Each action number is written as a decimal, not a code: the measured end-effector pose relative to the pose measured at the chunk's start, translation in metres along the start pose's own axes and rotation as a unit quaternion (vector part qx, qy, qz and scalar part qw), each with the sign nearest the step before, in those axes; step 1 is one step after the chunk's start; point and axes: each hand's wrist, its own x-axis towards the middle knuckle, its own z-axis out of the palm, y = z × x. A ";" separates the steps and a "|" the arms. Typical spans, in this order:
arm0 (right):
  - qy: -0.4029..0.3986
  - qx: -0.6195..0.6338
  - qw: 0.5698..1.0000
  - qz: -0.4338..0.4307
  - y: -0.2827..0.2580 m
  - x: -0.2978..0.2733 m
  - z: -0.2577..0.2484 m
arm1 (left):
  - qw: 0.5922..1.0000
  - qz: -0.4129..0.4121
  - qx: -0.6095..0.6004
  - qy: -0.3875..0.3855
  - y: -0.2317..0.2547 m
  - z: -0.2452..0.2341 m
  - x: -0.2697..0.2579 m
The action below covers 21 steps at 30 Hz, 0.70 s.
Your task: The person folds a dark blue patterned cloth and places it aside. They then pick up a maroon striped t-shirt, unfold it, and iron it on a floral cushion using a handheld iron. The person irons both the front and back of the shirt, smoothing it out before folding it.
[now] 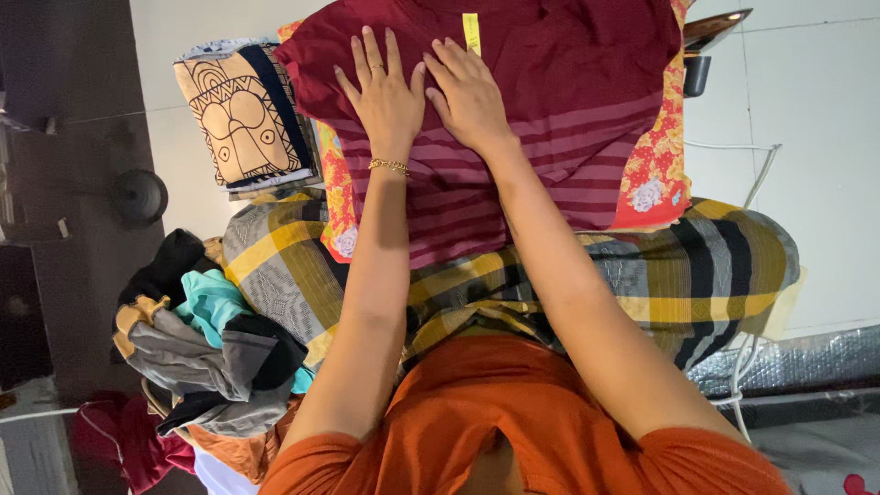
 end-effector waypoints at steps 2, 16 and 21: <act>-0.013 -0.006 1.000 0.007 -0.002 -0.004 0.000 | 1.000 -0.001 0.000 -0.001 0.000 0.000 -0.001; 0.005 0.014 0.999 0.029 -0.011 -0.020 -0.002 | 0.997 0.041 -0.018 0.059 -0.007 0.005 -0.015; 0.012 0.022 0.999 0.041 -0.013 -0.025 -0.001 | 0.996 0.049 -0.022 0.068 -0.009 0.009 -0.019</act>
